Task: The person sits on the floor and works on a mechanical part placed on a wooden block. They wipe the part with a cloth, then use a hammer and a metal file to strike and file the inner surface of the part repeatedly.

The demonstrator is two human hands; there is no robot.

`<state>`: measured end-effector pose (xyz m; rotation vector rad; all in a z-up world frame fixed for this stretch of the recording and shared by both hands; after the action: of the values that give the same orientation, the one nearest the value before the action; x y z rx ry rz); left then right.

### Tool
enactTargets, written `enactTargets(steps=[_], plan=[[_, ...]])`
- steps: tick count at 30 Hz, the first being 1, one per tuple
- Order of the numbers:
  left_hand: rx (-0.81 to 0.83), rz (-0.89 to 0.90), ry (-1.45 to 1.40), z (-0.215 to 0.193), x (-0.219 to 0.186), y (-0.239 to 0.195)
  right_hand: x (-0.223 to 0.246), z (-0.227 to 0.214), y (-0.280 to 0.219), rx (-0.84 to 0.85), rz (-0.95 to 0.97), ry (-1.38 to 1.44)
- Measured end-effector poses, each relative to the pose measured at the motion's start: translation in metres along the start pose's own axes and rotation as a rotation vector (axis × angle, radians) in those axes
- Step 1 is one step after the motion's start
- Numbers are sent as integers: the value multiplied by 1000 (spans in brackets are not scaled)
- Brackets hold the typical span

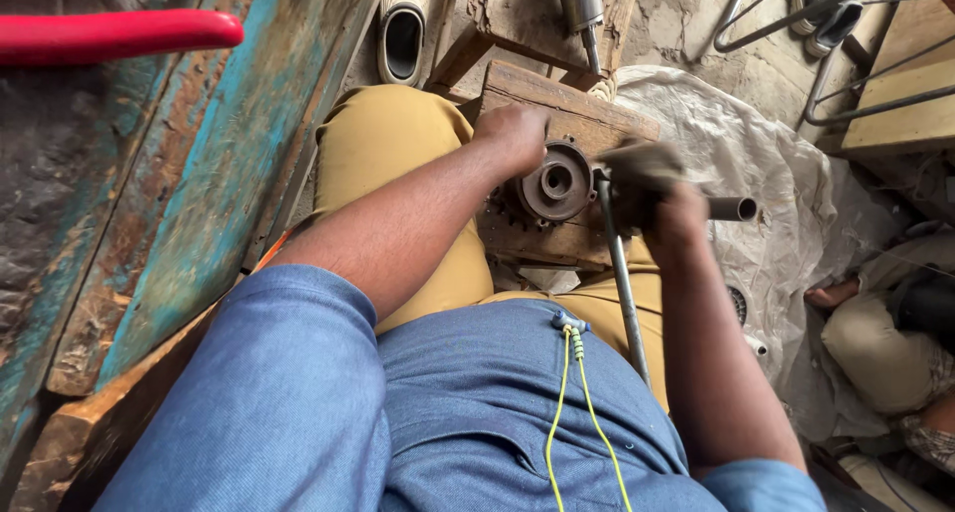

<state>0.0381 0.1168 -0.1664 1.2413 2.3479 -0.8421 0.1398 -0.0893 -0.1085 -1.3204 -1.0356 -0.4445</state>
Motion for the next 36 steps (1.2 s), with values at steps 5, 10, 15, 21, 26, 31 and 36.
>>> enactTargets(steps=[5,10,15,21,26,31,36], plan=[[-4,-2,5,1,-1,1,15,-28,-17,157,-361,-227],[-40,18,-21,-1,-2,1,-13,-3,-10,-51,-400,-513],[85,-61,-3,4,-1,-1,-34,54,-17,-44,-767,-1269],[6,7,36,6,1,6,-50,64,-28,8,-846,-1097],[-99,59,-41,15,1,7,-51,50,-7,146,-805,-975],[-117,52,-52,9,2,8,-37,55,13,291,-697,-1035],[-48,6,9,9,1,3,-32,59,7,321,-657,-1232]])
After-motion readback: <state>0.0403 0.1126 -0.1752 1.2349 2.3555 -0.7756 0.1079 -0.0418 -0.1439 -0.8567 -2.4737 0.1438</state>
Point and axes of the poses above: each hand's wrist, its own y-axis towards the middle knuckle, its own z-axis out of the palm, x = y × z, the point moved 5 cm from there along y, towards the middle knuckle, and after that the axes turned 10 degrees about -x, right-handed, at the moved point
